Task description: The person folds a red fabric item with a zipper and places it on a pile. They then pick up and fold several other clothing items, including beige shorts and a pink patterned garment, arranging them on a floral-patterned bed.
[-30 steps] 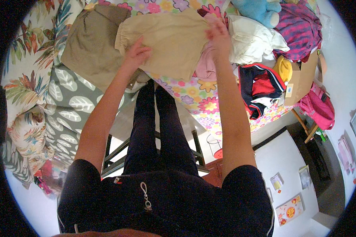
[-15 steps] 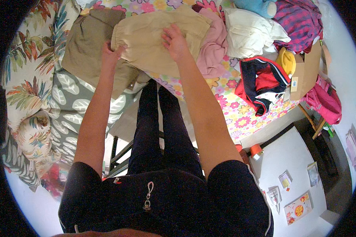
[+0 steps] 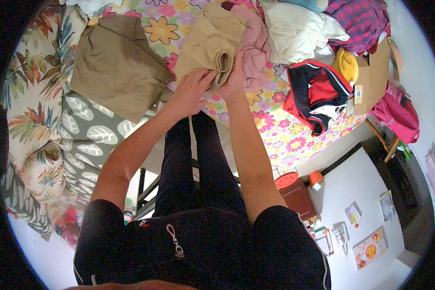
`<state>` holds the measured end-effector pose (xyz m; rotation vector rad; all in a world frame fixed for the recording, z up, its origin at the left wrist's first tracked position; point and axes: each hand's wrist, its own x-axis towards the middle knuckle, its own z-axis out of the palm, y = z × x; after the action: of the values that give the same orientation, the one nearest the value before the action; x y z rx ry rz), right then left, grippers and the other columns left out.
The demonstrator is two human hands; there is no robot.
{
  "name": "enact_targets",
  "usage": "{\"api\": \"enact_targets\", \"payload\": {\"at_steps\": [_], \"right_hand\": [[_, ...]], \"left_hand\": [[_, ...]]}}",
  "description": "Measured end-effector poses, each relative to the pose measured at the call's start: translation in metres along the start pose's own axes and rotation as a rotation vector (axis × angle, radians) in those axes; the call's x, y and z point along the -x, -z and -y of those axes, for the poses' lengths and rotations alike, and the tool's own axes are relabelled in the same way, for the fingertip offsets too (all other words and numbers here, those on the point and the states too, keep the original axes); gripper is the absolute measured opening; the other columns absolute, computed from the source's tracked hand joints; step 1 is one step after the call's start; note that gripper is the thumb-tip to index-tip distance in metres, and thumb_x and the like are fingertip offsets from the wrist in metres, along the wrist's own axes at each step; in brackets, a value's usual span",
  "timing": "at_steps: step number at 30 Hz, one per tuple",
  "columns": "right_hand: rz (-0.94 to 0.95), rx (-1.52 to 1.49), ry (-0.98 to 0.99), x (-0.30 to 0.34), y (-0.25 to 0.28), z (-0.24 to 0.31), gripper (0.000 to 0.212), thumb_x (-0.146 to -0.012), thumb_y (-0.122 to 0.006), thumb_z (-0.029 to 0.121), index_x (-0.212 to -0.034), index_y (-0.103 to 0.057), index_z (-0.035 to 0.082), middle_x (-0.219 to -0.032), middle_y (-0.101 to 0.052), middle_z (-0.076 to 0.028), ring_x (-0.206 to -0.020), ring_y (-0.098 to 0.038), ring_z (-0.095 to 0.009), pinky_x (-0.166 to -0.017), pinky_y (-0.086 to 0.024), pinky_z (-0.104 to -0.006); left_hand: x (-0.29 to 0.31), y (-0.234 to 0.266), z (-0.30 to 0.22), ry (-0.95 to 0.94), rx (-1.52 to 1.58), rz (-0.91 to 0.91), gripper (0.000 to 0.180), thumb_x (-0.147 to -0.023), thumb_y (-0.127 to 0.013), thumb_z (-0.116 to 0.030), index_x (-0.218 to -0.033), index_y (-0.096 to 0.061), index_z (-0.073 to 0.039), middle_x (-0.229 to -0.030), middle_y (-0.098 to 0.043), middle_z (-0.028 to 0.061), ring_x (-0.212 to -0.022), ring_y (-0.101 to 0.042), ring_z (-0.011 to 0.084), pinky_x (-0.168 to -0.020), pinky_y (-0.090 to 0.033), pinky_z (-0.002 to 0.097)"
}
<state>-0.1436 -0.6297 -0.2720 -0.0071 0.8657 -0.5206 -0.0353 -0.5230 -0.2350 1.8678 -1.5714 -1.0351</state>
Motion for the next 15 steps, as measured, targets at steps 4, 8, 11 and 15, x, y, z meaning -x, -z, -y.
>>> {"api": "enact_targets", "payload": {"at_steps": [4,8,11,15], "right_hand": [[-0.163,0.377,0.187,-0.007,0.037,0.017,0.046,-0.089,-0.039,0.043,-0.115,-0.047,0.006,-0.107,-0.055,-0.006,-0.097,-0.053,-0.019,-0.082,-0.042,-0.0313],[-0.297,0.956,0.373,-0.002,0.042,0.020,0.038,-0.081,-0.057,0.022,-0.111,-0.048,0.000,-0.101,-0.056,-0.009,-0.090,-0.054,-0.020,-0.079,-0.043,-0.0303],[-0.300,1.189,0.526,-0.006,0.047,0.008,0.048,-0.072,-0.065,0.017,-0.111,-0.046,-0.003,-0.101,-0.055,-0.012,-0.089,-0.055,-0.021,-0.079,-0.043,-0.0313],[-0.432,1.401,0.698,-0.012,0.049,-0.006,0.053,-0.066,-0.068,0.018,-0.109,-0.046,-0.004,-0.104,-0.053,-0.017,-0.097,-0.051,-0.029,-0.084,-0.040,-0.0363]], "left_hand": [[-0.008,-0.012,0.012,-0.010,-0.062,-0.034,0.058,-0.065,-0.060,-0.012,-0.120,-0.043,-0.009,-0.125,-0.037,0.0128,-0.114,-0.037,0.0307,-0.094,-0.032,0.0423],[-0.011,-0.003,0.027,0.013,-0.207,-0.062,0.058,-0.069,-0.059,-0.016,-0.124,-0.042,-0.014,-0.135,-0.030,0.0090,-0.124,-0.028,0.0303,-0.099,-0.025,0.0443],[-0.007,-0.010,0.033,-0.032,-0.284,0.038,0.058,-0.070,-0.059,-0.018,-0.125,-0.041,-0.016,-0.139,-0.025,0.0052,-0.128,-0.021,0.0292,-0.101,-0.020,0.0472],[-0.002,-0.025,0.049,-0.048,-0.364,0.169,0.056,-0.070,-0.060,-0.019,-0.124,-0.043,-0.018,-0.139,-0.025,0.0043,-0.129,-0.020,0.0281,-0.101,-0.018,0.0508]]}}
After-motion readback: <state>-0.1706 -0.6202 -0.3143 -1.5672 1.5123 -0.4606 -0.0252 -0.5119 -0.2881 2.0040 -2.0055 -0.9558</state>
